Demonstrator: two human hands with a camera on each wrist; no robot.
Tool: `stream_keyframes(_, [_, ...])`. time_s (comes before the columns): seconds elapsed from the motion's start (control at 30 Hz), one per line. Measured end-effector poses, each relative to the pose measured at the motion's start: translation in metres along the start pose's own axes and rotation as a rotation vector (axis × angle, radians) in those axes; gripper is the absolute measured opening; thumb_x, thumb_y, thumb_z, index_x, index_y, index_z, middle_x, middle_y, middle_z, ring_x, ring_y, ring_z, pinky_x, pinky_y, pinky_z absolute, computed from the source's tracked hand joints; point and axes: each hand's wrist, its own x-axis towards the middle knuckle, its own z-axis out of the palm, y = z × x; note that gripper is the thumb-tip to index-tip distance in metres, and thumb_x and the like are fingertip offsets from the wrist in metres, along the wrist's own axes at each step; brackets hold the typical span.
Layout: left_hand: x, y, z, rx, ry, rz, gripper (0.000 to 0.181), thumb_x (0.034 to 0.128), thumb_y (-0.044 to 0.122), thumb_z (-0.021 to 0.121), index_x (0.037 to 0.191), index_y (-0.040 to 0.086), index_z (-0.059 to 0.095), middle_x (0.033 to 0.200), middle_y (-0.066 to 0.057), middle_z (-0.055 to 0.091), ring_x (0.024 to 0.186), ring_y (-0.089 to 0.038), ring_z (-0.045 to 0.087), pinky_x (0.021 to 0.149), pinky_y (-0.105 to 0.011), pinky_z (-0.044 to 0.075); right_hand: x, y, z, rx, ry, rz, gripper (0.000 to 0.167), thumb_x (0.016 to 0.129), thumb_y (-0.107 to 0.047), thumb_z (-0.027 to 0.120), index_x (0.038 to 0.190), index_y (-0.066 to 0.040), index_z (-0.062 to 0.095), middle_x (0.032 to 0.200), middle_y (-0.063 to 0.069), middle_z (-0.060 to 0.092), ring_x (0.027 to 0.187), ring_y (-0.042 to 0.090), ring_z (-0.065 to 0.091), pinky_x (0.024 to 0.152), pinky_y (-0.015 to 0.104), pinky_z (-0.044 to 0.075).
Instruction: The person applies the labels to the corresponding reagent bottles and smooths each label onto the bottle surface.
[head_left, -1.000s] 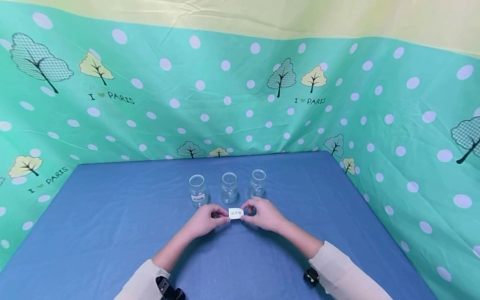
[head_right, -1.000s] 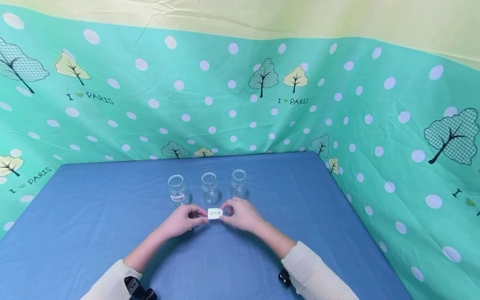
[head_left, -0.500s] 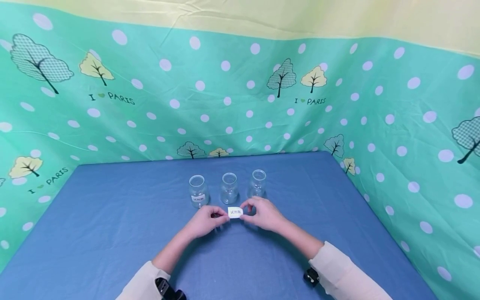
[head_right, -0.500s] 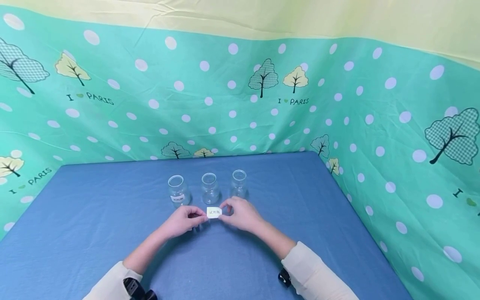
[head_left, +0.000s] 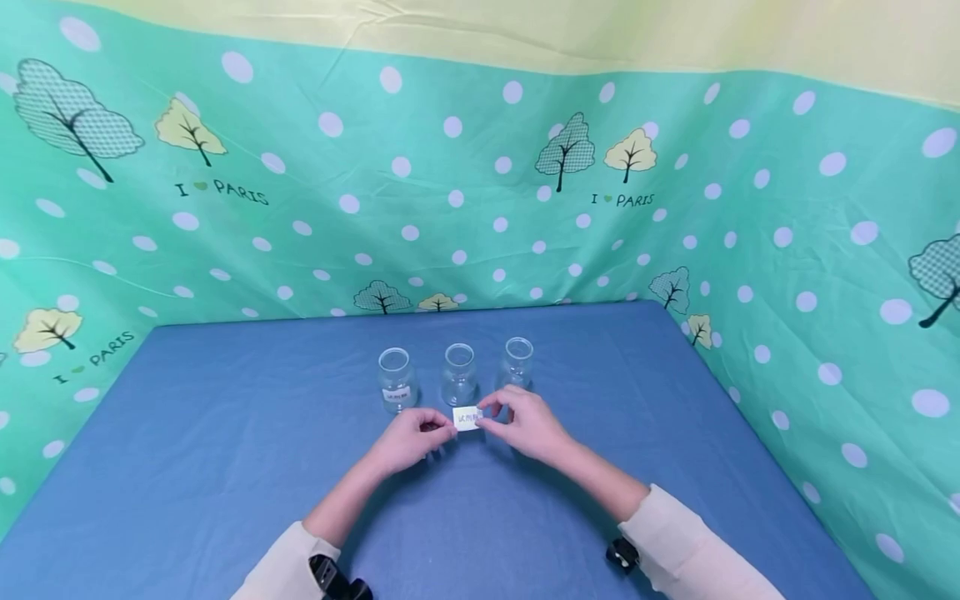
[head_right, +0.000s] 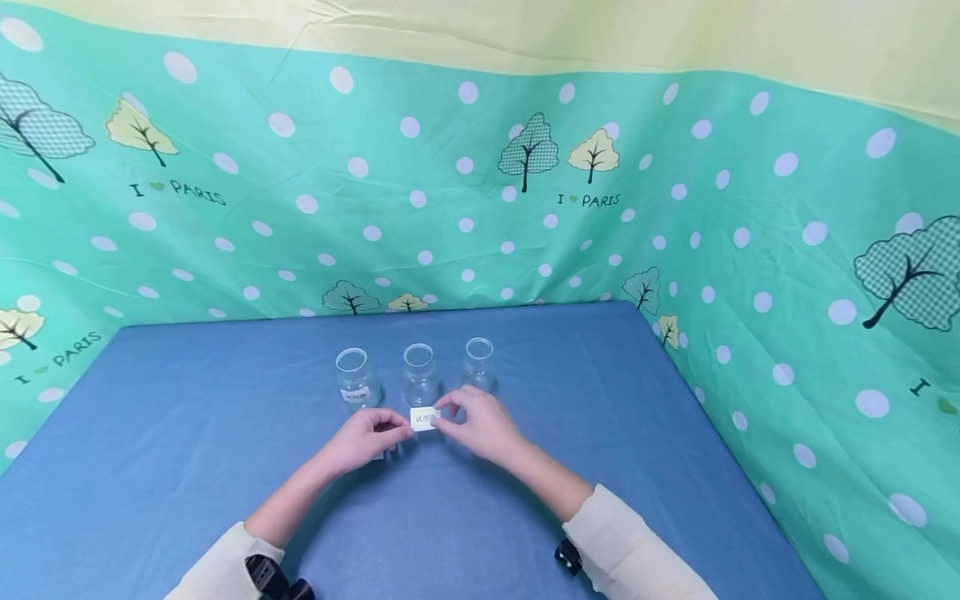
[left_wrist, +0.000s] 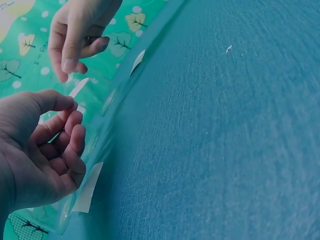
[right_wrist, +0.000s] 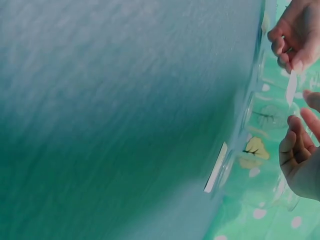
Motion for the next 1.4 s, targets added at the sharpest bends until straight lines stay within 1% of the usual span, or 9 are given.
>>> stream_keyframes(0.2, [0.0,0.002,0.0,-0.005,-0.024,0.047,0.02,0.0868,0.02,0.065,0.091,0.001,0.068,0.078,-0.018,0.067,0.063,-0.02,0.06,0.051,-0.027,0.045,-0.001,-0.007,0.005,-0.029,-0.024,-0.064,0.012,0.082,-0.023,0.071,0.093,-0.018,0.071,0.075,-0.005,0.056,0.065,0.011,0.053,0.059,0.017,0.042])
stream_keyframes(0.37, [-0.001,0.002,-0.001,-0.006,-0.052,0.078,0.022,0.0882,0.021,0.063,0.093,0.0,0.067,0.077,-0.02,0.065,0.063,-0.021,0.059,0.05,-0.027,0.045,-0.001,-0.009,0.009,-0.06,-0.034,-0.105,0.012,0.082,-0.024,0.072,0.092,-0.018,0.073,0.073,-0.006,0.056,0.064,0.014,0.054,0.055,0.015,0.039])
stream_keyframes(0.57, [-0.002,0.005,-0.002,0.012,-0.064,0.118,0.023,0.0901,0.022,0.061,0.094,-0.001,0.066,0.073,-0.019,0.062,0.064,-0.022,0.058,0.05,-0.024,0.044,-0.002,-0.008,0.011,-0.012,-0.021,-0.135,0.012,0.083,-0.023,0.07,0.092,-0.016,0.073,0.073,-0.005,0.057,0.066,0.017,0.056,0.057,0.015,0.042])
stream_keyframes(0.83, [-0.002,0.007,0.0,-0.003,-0.058,0.146,0.021,0.0904,0.018,0.061,0.095,-0.002,0.066,0.077,-0.022,0.063,0.066,-0.027,0.059,0.052,-0.023,0.044,-0.002,-0.009,0.012,0.039,-0.013,-0.129,0.01,0.084,-0.02,0.07,0.092,-0.015,0.073,0.074,-0.005,0.06,0.064,0.002,0.049,0.059,0.015,0.043])
stream_keyframes(1.0, [-0.001,0.005,0.001,-0.014,-0.046,0.162,0.018,0.0907,0.015,0.06,0.096,-0.001,0.066,0.08,-0.023,0.064,0.068,-0.032,0.059,0.053,-0.022,0.043,-0.002,-0.01,0.011,0.062,-0.012,-0.131,0.011,0.083,-0.02,0.07,0.092,-0.015,0.074,0.074,-0.004,0.061,0.064,0.007,0.051,0.059,0.015,0.043])
stream_keyframes(1.1, [-0.001,0.005,0.001,0.0,-0.032,0.174,0.016,0.0905,0.015,0.06,0.095,0.001,0.067,0.081,-0.021,0.064,0.067,-0.028,0.058,0.052,-0.023,0.044,-0.002,-0.01,0.01,0.072,-0.01,-0.138,0.011,0.083,-0.02,0.071,0.092,-0.015,0.074,0.074,-0.003,0.061,0.064,0.012,0.053,0.058,0.015,0.043])
stream_keyframes(1.17, [-0.001,0.006,0.001,0.018,-0.018,0.181,0.015,0.09,0.017,0.061,0.094,0.004,0.068,0.081,-0.019,0.064,0.066,-0.021,0.057,0.054,-0.022,0.044,-0.002,-0.01,0.011,0.075,-0.006,-0.141,0.012,0.083,-0.021,0.071,0.093,-0.015,0.074,0.073,-0.003,0.061,0.063,0.013,0.054,0.058,0.015,0.043])
stream_keyframes(1.3, [-0.003,0.008,0.001,0.03,0.005,0.19,0.015,0.0891,0.02,0.063,0.093,0.006,0.068,0.083,-0.015,0.066,0.065,-0.011,0.054,0.057,-0.022,0.045,-0.002,-0.01,0.011,0.082,0.012,-0.139,0.012,0.083,-0.023,0.071,0.092,-0.016,0.074,0.073,-0.004,0.061,0.062,0.006,0.051,0.057,0.015,0.043])
stream_keyframes(1.4, [-0.004,0.009,0.003,0.016,0.014,0.18,0.016,0.0893,0.019,0.063,0.094,0.005,0.068,0.084,-0.016,0.066,0.065,-0.011,0.054,0.057,-0.021,0.044,-0.003,-0.01,0.011,0.088,0.029,-0.134,0.012,0.083,-0.023,0.071,0.091,-0.016,0.074,0.073,-0.004,0.062,0.061,0.0,0.048,0.056,0.015,0.043])
